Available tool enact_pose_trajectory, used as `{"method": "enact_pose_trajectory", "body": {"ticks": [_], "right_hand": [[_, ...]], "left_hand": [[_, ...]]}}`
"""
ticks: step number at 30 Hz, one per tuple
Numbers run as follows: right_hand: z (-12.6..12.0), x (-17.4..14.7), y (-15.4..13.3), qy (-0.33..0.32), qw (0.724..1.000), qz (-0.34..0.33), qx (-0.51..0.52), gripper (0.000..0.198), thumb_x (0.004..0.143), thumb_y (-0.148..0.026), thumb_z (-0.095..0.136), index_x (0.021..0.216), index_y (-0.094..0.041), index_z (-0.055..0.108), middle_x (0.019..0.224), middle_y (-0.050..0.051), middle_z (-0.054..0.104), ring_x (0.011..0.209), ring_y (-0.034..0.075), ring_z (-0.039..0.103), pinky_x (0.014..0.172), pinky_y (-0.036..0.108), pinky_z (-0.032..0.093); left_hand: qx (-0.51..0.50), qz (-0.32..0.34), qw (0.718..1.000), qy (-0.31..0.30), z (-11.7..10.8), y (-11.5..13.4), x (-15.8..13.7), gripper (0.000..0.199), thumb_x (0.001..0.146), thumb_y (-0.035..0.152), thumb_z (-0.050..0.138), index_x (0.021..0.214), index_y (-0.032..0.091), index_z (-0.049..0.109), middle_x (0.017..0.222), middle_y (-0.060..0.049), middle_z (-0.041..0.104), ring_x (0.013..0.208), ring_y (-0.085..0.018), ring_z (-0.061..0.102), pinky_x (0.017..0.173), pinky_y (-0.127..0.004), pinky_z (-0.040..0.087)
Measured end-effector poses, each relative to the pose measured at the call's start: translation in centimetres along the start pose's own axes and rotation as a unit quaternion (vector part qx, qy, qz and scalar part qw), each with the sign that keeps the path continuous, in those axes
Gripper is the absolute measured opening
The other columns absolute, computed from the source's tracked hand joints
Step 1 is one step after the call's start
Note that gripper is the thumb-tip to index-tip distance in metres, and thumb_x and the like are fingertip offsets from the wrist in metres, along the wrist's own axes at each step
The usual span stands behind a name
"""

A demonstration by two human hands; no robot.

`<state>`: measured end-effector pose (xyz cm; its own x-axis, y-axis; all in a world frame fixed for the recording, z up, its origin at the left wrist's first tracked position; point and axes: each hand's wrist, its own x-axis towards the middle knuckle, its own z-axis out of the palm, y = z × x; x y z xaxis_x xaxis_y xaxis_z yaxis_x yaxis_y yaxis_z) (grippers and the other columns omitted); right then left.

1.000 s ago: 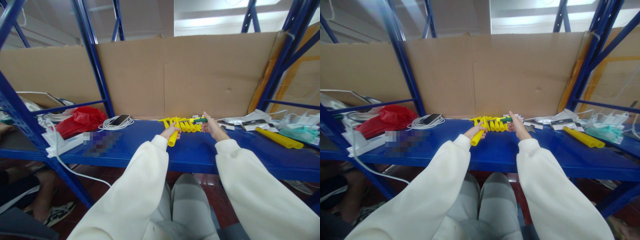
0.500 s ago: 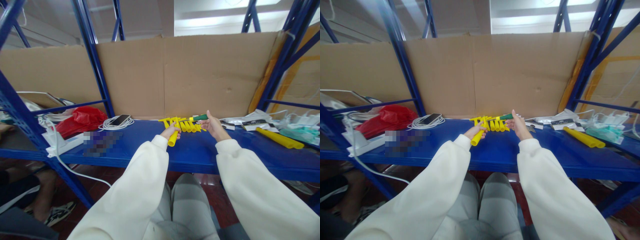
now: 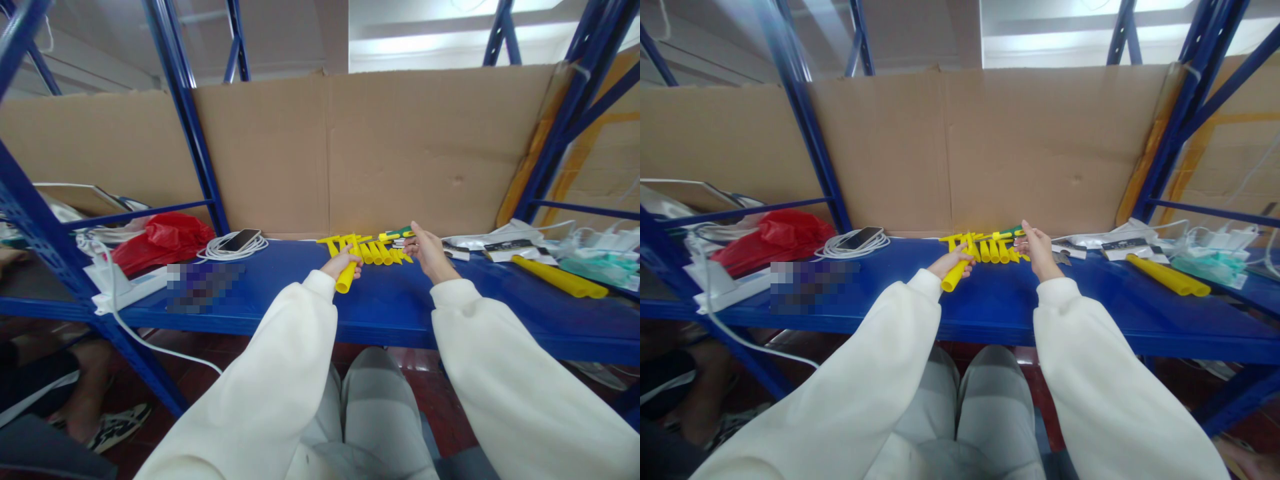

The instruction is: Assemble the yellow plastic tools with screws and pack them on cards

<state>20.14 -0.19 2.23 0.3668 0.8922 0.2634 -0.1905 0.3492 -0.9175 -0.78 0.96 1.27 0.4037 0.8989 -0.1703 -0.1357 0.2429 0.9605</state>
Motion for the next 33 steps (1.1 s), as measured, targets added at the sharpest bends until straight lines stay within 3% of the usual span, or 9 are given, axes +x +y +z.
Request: {"method": "enact_pose_trajectory", "body": {"ticks": [5,13,26,33], "right_hand": [[-0.1,0.1,0.1,0.017,0.999,0.018,-0.025,0.04,0.085,-0.052,0.075,0.073,-0.02,0.055,0.045,-0.001,0.06,0.033,0.009,0.053,0.033,0.015,0.041],[-0.4,0.4,0.6,0.04,0.997,0.026,-0.061,0.041,0.083,-0.053,0.075,0.068,-0.021,0.055,0.038,-0.001,0.054,0.03,0.011,0.05,0.03,0.018,0.038],[0.3,-0.5,0.0,0.085,0.992,0.045,-0.076,0.037,0.093,-0.04,0.065,0.064,-0.024,0.049,0.028,-0.007,0.036,0.025,0.01,0.038,0.023,0.018,0.029],[0.4,-0.5,-0.1,0.092,0.993,0.045,-0.064,0.039,0.094,-0.038,0.063,0.064,-0.024,0.043,0.033,-0.009,0.035,0.025,0.008,0.035,0.025,0.017,0.029]], "left_hand": [[-0.006,0.006,1.0,-0.014,-0.3,-0.2,0.4,0.093,0.084,0.008,0.061,0.16,0.031,0.013,0.069,0.007,0.048,0.043,-0.006,0.041,0.045,-0.016,0.033],[0.011,-0.002,1.0,0.001,0.1,0.1,-0.1,0.086,0.086,0.0,0.043,0.16,0.032,0.012,0.068,0.006,0.048,0.044,-0.008,0.042,0.046,-0.018,0.034],[0.015,0.005,1.0,0.016,0.4,0.0,-0.5,0.083,0.089,0.002,0.044,0.161,0.031,0.014,0.067,0.006,0.047,0.044,-0.008,0.04,0.045,-0.017,0.033],[0.021,0.048,0.998,0.031,0.8,0.0,-0.9,0.085,0.085,0.002,0.045,0.159,0.031,0.017,0.065,0.007,0.046,0.042,-0.008,0.041,0.043,-0.016,0.033]]}}
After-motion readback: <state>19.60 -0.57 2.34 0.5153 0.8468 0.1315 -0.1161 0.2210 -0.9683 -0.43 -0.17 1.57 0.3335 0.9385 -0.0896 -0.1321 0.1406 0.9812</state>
